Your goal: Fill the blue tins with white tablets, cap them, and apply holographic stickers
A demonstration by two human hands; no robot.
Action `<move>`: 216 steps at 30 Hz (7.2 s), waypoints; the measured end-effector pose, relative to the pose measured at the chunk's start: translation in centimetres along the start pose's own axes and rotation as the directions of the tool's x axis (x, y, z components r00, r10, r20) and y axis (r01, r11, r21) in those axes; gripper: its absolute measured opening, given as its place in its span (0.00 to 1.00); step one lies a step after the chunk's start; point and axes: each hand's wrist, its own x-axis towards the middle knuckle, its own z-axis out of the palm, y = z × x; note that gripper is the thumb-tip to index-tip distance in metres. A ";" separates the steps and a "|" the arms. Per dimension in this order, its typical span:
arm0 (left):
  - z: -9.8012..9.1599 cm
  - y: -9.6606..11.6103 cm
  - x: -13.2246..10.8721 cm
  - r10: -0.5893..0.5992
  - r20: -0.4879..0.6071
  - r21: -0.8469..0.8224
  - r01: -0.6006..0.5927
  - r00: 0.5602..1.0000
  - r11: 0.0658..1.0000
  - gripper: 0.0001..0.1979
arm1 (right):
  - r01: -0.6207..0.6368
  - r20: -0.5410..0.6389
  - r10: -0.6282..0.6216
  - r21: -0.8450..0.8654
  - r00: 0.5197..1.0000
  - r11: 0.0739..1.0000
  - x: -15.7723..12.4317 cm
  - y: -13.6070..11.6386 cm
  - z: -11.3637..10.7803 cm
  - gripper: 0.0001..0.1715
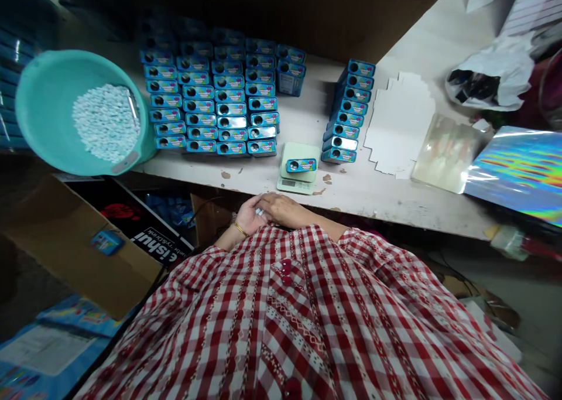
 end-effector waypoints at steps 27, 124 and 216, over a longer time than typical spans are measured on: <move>0.4 0.7 -0.2 0.075 0.026 0.011 -0.075 0.997 0.997 0.17 | -0.308 -0.648 0.349 0.181 0.677 0.934 -5.8 5.2 -1.8 0.15; 1.4 2.0 1.1 0.149 -0.009 0.120 -0.146 0.989 0.982 0.10 | -0.549 -0.467 0.387 -0.285 0.795 0.785 -8.0 9.7 -3.8 0.11; 3.1 2.9 0.6 0.143 -0.123 -0.008 -0.145 0.982 0.989 0.10 | -0.528 -0.448 0.341 -0.405 0.826 0.747 -6.7 11.6 -5.6 0.12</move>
